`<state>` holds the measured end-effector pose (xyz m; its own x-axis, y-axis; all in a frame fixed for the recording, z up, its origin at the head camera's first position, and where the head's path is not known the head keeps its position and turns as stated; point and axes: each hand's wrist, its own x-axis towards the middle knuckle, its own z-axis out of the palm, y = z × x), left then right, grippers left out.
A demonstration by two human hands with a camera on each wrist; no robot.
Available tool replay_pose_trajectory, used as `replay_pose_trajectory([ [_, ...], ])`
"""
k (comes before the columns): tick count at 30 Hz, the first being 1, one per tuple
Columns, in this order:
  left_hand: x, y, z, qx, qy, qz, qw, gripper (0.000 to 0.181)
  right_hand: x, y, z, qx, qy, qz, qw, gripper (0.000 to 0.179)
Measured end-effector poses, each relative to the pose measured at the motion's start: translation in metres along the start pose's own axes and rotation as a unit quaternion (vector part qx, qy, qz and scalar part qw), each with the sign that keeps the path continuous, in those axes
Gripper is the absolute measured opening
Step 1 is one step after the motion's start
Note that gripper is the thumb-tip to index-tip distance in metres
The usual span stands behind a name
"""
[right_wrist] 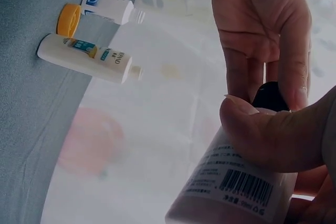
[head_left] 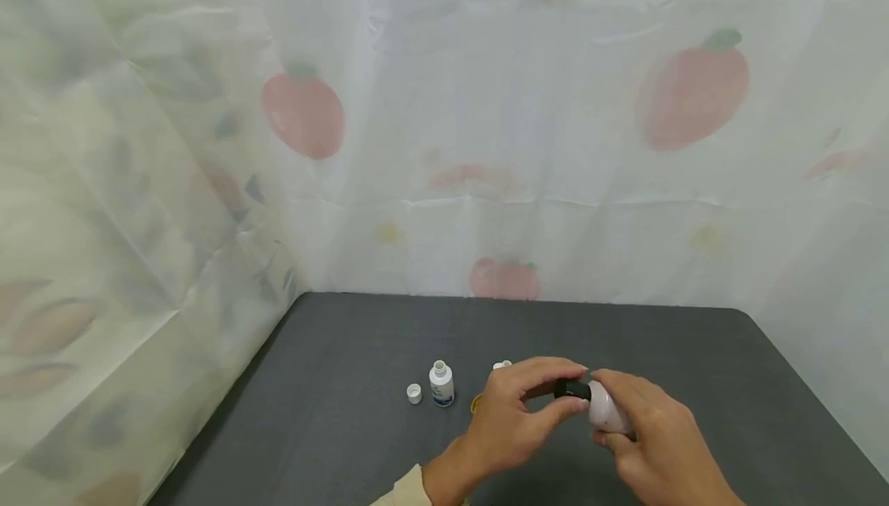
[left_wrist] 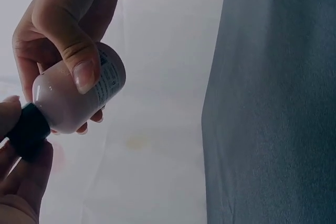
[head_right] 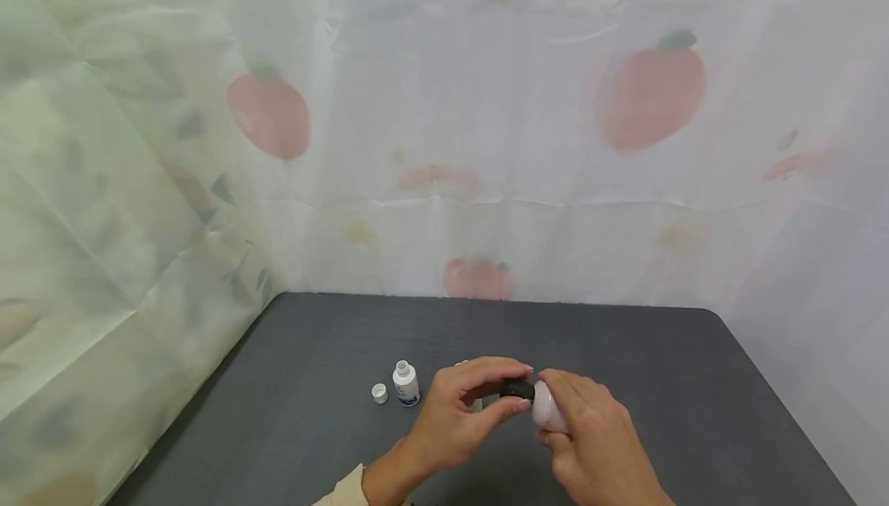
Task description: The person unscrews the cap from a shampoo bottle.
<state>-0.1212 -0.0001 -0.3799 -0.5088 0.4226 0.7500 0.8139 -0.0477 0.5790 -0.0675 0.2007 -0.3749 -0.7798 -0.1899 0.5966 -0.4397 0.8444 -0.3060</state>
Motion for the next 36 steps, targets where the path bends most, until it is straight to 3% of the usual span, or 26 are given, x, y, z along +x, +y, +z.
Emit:
replay_pose_trajectory([
  [7,-0.0008,0.0024,-0.0023,-0.027,-0.011,-0.012,0.9995,0.032,0.0002,-0.0003,-0.0016,0.004,0.012,-0.002,0.9999,0.071],
  [12,-0.0019,0.0024,-0.0044,-0.007,-0.014,-0.020,0.9997,0.033,0.0004,-0.0015,-0.0013,0.004,0.017,-0.004,0.9998,0.071],
  [21,0.0008,0.0004,-0.0008,0.000,0.004,0.038,0.9993,0.028,0.0005,-0.0025,-0.0004,-0.004,0.025,-0.021,0.9995,0.070],
  [29,-0.0006,0.0029,-0.0066,0.011,-0.020,-0.005,0.9997,0.032,0.0018,-0.0028,-0.0015,-0.001,0.024,-0.019,0.9995,0.071],
  [36,0.0028,0.0028,-0.0052,0.022,-0.001,0.041,0.9989,0.017,0.0005,-0.0045,0.0001,-0.005,0.038,-0.038,0.9986,0.072],
])
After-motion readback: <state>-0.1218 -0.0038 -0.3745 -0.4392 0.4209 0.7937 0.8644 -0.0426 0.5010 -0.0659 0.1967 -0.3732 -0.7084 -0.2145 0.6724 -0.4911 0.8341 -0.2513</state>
